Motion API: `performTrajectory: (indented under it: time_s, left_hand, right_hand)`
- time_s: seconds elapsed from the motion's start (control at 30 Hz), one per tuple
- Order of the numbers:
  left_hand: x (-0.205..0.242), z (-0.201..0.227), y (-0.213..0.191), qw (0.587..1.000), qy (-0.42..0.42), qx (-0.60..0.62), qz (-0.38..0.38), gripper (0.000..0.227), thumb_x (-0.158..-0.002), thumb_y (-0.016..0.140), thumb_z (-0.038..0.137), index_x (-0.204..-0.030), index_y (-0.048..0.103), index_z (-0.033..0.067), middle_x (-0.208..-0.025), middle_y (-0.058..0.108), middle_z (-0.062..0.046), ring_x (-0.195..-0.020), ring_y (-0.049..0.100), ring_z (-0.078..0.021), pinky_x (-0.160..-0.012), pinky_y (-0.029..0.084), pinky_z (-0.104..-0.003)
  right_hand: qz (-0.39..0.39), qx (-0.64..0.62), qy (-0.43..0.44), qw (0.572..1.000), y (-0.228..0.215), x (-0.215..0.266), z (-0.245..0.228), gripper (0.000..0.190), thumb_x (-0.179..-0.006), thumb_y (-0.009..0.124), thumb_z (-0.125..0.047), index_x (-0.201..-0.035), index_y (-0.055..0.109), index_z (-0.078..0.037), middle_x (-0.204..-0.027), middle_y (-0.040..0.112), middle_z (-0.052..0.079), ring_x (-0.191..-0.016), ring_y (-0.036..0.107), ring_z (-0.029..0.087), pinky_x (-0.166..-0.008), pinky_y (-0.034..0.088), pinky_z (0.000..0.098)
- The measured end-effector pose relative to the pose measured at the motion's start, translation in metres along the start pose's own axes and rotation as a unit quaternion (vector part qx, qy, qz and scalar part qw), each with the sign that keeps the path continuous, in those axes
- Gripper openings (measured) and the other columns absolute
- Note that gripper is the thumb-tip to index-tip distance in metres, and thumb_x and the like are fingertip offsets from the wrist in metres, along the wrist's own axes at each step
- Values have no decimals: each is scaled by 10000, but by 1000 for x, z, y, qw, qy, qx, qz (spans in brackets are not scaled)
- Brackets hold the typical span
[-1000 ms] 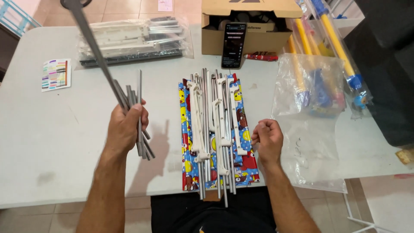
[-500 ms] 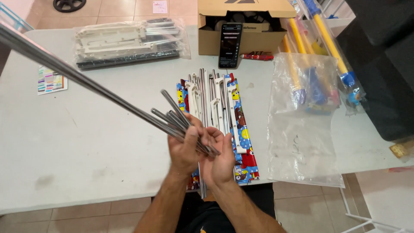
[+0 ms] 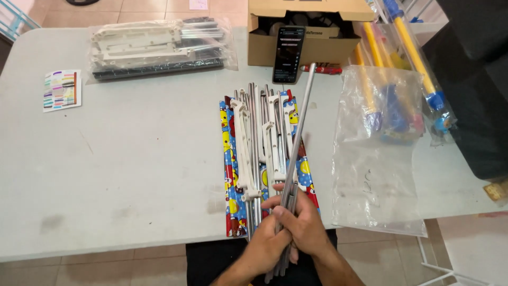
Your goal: Disassembling and packing shelf components by inserting metal rods into fabric sleeves and placing them into a plastic bag.
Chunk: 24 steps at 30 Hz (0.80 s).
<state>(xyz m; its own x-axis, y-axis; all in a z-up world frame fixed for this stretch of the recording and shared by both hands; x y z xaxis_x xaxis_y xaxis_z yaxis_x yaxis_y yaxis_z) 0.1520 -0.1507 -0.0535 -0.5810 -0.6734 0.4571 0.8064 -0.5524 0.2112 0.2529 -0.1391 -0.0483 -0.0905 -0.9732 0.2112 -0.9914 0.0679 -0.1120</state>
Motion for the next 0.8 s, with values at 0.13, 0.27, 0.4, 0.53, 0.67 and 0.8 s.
performTrajectory:
  time_s: [0.13,0.27,0.4,0.53,0.67,0.8]
  left_hand:
    - [-21,-41,7,997,-45,53,39,331,-991,472,211,-1145,628,-36,-679,672,-170,-549,689,-241,-537,631,-315]
    - [-13,-31,8,997,-42,64,16,419,-975,456,189,-1365,474,37,-1012,687,-164,-859,740,-231,-757,689,-339]
    - [5,-3,-12,977,-58,-205,34,721,-936,497,387,-1584,303,139,-785,665,-4,-673,624,-155,-606,470,-359]
    - [10,10,-28,966,-37,-250,62,581,-927,563,373,-1442,477,119,-704,604,-27,-574,565,-184,-555,461,-388]
    - [11,9,-38,951,-46,-295,80,709,-921,609,387,-1528,329,150,-1067,720,-74,-944,698,-282,-776,562,-445]
    - [8,6,-45,936,-65,-331,102,838,-946,632,415,-1620,213,145,-958,707,-56,-870,692,-237,-696,568,-417]
  right_hand:
    - [54,-35,145,987,-5,-10,2,575,-885,638,-158,-1441,500,-106,-793,793,99,-561,650,177,-556,554,308]
    - [66,-27,199,977,-5,-28,5,538,-899,543,-124,-1437,522,-125,-728,685,159,-665,657,254,-677,558,375]
    - [23,23,150,988,3,-43,4,523,-902,558,-151,-1420,506,-95,-722,686,131,-643,672,232,-643,575,369]
    - [4,162,150,975,8,-55,-8,422,-892,531,-269,-1294,616,-173,-1056,763,18,-948,723,164,-888,559,346]
    - [10,222,157,962,8,-69,12,617,-896,502,-406,-1457,456,-155,-1409,564,69,-1282,537,256,-1057,420,415]
    - [44,233,138,961,6,-82,8,768,-912,490,-469,-1583,325,-134,-1566,475,147,-1426,479,320,-1140,392,474]
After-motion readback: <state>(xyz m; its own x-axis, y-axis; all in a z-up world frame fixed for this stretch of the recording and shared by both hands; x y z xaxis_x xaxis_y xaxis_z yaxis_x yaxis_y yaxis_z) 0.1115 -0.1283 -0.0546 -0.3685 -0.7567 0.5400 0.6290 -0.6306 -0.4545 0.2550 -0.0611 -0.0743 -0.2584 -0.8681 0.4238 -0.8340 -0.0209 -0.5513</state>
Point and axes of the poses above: each hand's wrist, its own x-axis away from the middle knuckle, its own y-axis out of the palm, z = x × y, the point moved 6 cm from there along -x, towards the middle knuckle
